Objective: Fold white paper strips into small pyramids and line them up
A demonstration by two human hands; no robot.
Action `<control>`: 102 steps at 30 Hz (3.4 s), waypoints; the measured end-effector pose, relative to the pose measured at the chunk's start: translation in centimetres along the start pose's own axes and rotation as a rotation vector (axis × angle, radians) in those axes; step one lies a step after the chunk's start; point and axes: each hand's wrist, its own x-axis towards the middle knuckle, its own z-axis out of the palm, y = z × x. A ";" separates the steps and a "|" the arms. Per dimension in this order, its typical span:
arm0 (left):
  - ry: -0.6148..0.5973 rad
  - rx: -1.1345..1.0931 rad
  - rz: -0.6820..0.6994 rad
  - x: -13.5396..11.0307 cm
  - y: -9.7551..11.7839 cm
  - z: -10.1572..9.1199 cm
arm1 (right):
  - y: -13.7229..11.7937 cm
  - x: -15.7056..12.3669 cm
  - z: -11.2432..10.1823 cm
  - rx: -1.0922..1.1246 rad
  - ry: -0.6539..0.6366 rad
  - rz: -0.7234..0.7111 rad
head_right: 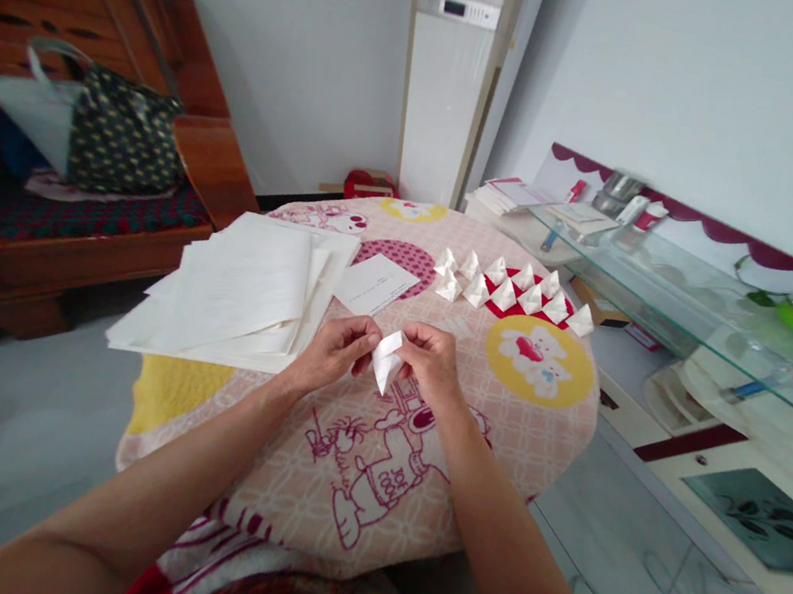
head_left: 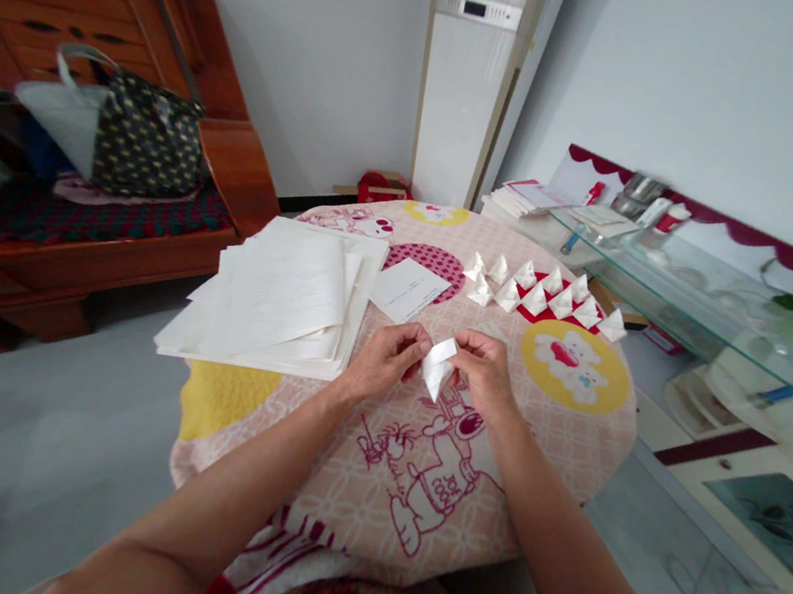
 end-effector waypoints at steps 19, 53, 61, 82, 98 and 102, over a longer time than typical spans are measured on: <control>0.036 0.011 0.031 -0.2 0.5 0.0 | 0.1 0.2 -0.4 -0.064 -0.009 -0.092; -0.075 0.086 -0.009 0.1 0.4 -0.9 | 0.5 0.4 -2.7 -0.198 -0.327 0.093; -0.368 0.154 -0.099 -0.1 0.3 -2.0 | 0.3 0.4 -3.4 -0.343 -0.550 0.240; -0.274 0.358 -0.240 0.1 -0.9 -2.4 | 1.9 0.6 -3.8 -0.359 -0.354 0.376; -0.062 0.498 -0.174 0.3 -1.3 -1.0 | 2.4 0.7 -3.5 -0.334 -0.235 0.265; -0.037 0.294 -0.229 0.4 -1.4 -1.4 | 1.5 0.7 -3.0 -0.295 -0.193 0.142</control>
